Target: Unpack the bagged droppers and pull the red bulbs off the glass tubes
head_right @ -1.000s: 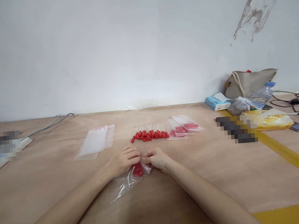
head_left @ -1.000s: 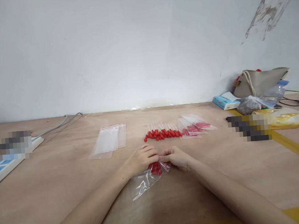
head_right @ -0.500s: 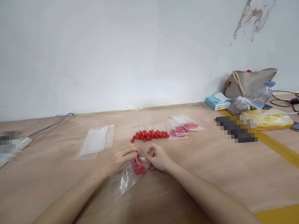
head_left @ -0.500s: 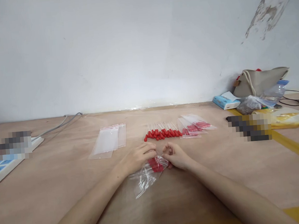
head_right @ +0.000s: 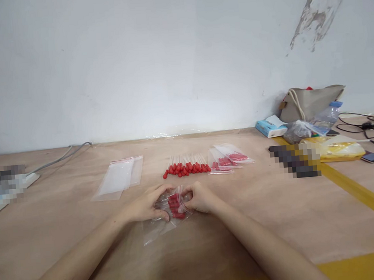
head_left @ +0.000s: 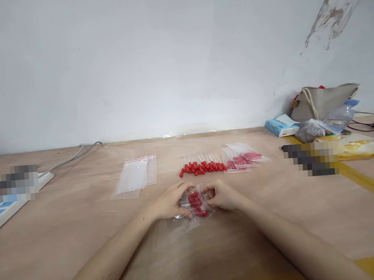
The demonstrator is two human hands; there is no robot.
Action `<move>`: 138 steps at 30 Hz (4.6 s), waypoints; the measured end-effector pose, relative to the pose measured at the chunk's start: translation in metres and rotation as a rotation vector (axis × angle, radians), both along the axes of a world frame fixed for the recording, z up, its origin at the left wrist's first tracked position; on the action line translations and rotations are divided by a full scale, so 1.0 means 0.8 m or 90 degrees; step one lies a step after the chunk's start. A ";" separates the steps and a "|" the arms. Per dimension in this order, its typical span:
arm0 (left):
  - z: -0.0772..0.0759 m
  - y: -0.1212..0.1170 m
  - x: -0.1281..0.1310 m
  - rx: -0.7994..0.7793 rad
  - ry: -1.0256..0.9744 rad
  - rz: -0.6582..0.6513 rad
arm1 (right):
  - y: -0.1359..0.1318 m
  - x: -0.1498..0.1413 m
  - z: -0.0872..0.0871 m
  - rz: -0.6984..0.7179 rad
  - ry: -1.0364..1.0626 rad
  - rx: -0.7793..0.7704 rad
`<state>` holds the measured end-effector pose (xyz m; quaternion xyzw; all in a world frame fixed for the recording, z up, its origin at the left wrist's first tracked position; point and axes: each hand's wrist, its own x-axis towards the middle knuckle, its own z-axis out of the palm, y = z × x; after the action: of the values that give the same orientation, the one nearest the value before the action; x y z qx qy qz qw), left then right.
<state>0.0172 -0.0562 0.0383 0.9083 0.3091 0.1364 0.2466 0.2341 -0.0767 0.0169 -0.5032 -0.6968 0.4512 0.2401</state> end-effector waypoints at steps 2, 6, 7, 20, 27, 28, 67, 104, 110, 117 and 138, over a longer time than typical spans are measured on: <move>-0.002 0.001 0.000 0.008 -0.001 0.004 | -0.003 -0.003 0.000 -0.029 -0.028 0.094; -0.006 0.003 0.000 0.034 -0.020 -0.004 | -0.006 -0.009 -0.002 -0.071 -0.019 0.147; -0.006 0.003 0.000 0.038 -0.021 -0.007 | -0.006 -0.011 -0.004 -0.066 0.011 0.109; -0.012 0.006 -0.001 0.011 -0.060 -0.005 | 0.000 -0.021 -0.021 -0.098 0.222 -0.024; -0.017 0.008 -0.001 -0.008 -0.076 0.005 | 0.001 -0.019 -0.021 -0.017 0.190 -0.035; -0.017 0.008 -0.001 -0.013 -0.076 0.007 | 0.001 -0.017 -0.021 -0.010 0.181 -0.028; -0.028 0.041 -0.023 -0.155 -0.297 0.240 | 0.051 0.036 0.081 -0.227 0.223 0.323; -0.014 0.022 0.001 0.053 -0.266 0.227 | 0.004 0.023 -0.017 0.021 -0.008 0.185; -0.019 -0.027 0.001 0.085 0.023 -0.043 | -0.006 0.016 -0.001 0.160 -0.037 0.251; -0.031 -0.024 0.011 0.075 -0.060 0.011 | -0.016 0.003 0.002 0.171 0.022 0.320; -0.018 -0.016 -0.009 0.044 0.074 -0.042 | 0.007 0.027 -0.012 0.058 0.191 0.052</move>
<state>0.0100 -0.0693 0.0242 0.9324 0.2878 0.0857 0.2010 0.2554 -0.0712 0.0071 -0.3878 -0.6932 0.5029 0.3408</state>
